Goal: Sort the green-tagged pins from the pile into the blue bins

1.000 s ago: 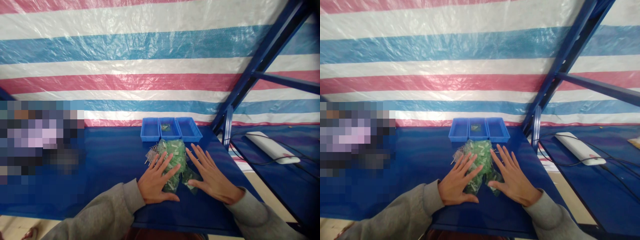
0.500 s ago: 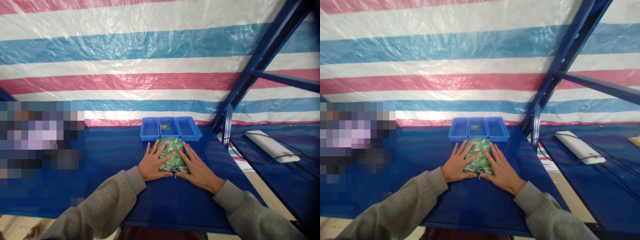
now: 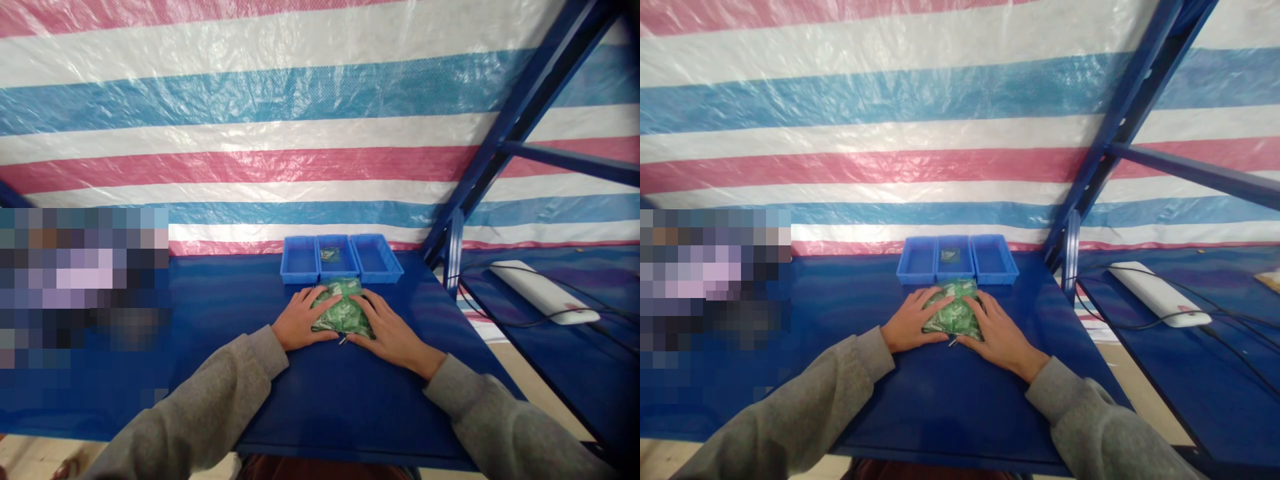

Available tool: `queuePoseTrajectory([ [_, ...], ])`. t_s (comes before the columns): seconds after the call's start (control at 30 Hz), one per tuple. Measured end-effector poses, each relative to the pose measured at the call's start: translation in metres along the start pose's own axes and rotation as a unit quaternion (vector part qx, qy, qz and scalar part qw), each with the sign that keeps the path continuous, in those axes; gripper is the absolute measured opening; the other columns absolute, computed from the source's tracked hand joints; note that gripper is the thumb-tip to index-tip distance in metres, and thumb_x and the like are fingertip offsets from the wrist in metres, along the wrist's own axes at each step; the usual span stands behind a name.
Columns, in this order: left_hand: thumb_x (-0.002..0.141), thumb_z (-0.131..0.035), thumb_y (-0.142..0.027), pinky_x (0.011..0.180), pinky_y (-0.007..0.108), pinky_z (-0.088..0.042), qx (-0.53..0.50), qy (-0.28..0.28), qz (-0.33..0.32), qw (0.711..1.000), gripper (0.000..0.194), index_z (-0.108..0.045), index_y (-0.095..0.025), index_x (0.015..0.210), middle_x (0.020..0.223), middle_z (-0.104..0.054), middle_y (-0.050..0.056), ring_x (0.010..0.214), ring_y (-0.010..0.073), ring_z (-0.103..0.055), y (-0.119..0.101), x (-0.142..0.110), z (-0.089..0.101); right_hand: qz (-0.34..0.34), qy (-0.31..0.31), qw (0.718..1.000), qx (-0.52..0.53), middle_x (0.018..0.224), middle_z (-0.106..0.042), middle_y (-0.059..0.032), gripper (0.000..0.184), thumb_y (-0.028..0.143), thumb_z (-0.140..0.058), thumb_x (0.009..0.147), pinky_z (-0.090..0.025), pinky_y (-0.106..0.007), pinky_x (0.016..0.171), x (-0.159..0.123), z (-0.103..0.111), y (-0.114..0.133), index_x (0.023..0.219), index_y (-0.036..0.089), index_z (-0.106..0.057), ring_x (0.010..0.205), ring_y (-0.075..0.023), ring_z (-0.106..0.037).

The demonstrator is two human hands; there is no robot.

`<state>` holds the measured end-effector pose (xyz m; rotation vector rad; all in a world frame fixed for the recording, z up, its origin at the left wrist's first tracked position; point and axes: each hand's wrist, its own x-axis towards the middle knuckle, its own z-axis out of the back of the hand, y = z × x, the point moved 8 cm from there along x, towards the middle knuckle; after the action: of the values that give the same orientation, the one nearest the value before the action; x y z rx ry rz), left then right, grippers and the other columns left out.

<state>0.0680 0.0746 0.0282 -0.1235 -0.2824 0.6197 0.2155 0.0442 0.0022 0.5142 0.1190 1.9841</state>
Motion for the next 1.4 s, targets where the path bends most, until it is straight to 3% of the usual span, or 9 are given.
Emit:
queuePoseTrajectory([
  [0.07,0.079,-0.047,-0.065,0.102,0.050,-0.033,0.004,-0.002,0.003,1.000,0.074,-0.030,-0.031,0.143,0.142,-0.035,0.010,0.125,0.0315,-0.035,0.002,0.000,-0.001,0.002,-0.012,1.000,0.002,0.140,-0.033,-0.0173,0.071,0.060,-0.049,0.082,-0.034,-0.047,0.108,0.002,0.002,0.001,0.136,0.017,-0.036,0.133,-0.0315,-0.031],
  [0.27,0.087,-0.041,-0.057,0.110,0.047,-0.025,0.006,-0.020,-0.022,1.000,0.067,-0.026,-0.026,0.145,0.138,-0.040,0.011,0.136,0.0280,-0.024,0.001,0.000,-0.002,0.015,-0.036,0.999,0.007,0.154,-0.004,-0.0151,0.068,0.056,-0.049,0.083,-0.030,-0.049,0.110,0.003,0.006,0.006,0.136,0.015,-0.034,0.141,-0.0322,-0.012],
  [0.47,0.092,-0.036,-0.049,0.110,0.044,-0.027,0.025,-0.009,-0.019,0.999,0.060,-0.020,-0.027,0.146,0.149,-0.026,0.010,0.139,0.0263,-0.022,0.000,0.000,-0.004,0.029,0.000,1.000,0.003,0.154,-0.014,-0.0122,0.085,0.054,-0.047,0.086,-0.027,-0.048,0.113,0.004,-0.001,0.006,0.148,0.015,-0.004,0.142,-0.0275,-0.008],
  [0.67,0.094,-0.032,-0.045,0.113,0.050,-0.018,0.061,-0.008,-0.009,0.998,0.056,-0.019,-0.030,0.146,0.152,-0.025,0.003,0.142,0.0265,-0.010,-0.001,-0.001,-0.003,0.054,0.030,0.998,-0.029,0.155,-0.008,-0.0075,0.072,0.054,-0.043,0.088,-0.026,-0.048,0.113,0.008,-0.006,0.001,0.148,0.023,-0.015,0.142,-0.0291,-0.007],
  [0.93,0.095,-0.035,-0.037,0.110,0.041,-0.030,0.032,-0.016,-0.025,0.999,0.050,-0.029,-0.025,0.143,0.142,-0.038,0.007,0.130,0.0212,-0.035,0.002,0.003,-0.004,0.044,0.011,0.999,-0.022,0.149,-0.025,-0.0128,0.059,0.039,-0.045,0.091,-0.031,-0.050,0.110,0.011,-0.012,-0.004,0.144,0.022,-0.027,0.139,-0.0294,-0.019],
  [1.03,0.095,-0.035,-0.037,0.108,0.041,-0.032,0.025,-0.021,-0.017,0.999,0.049,-0.030,-0.025,0.142,0.140,-0.040,0.008,0.127,0.0217,-0.037,0.003,0.004,-0.002,0.041,0.006,0.999,-0.010,0.148,-0.027,-0.0119,0.056,0.032,-0.043,0.092,-0.032,-0.049,0.109,0.011,-0.010,-0.003,0.144,0.023,-0.026,0.138,-0.0275,-0.022],
  [1.2,0.094,-0.035,-0.044,0.108,0.046,-0.031,0.022,-0.026,0.006,0.999,0.053,-0.025,-0.030,0.144,0.144,-0.035,0.007,0.132,0.0243,-0.032,0.004,0.002,0.001,0.043,-0.004,0.999,-0.009,0.151,-0.022,-0.0093,0.067,0.036,-0.047,0.089,-0.032,-0.047,0.110,0.010,-0.004,-0.001,0.147,0.025,-0.016,0.138,-0.0270,-0.023],
  [1.4,0.092,-0.037,-0.049,0.113,0.052,-0.018,0.047,-0.036,0.001,0.998,0.057,-0.026,-0.029,0.144,0.152,-0.022,0.007,0.141,0.0279,-0.015,0.001,0.000,0.005,0.047,0.000,0.999,-0.024,0.155,-0.011,-0.0090,0.074,0.043,-0.048,0.088,-0.026,-0.049,0.112,0.005,0.000,0.000,0.148,0.022,-0.011,0.140,-0.0292,-0.016],
])
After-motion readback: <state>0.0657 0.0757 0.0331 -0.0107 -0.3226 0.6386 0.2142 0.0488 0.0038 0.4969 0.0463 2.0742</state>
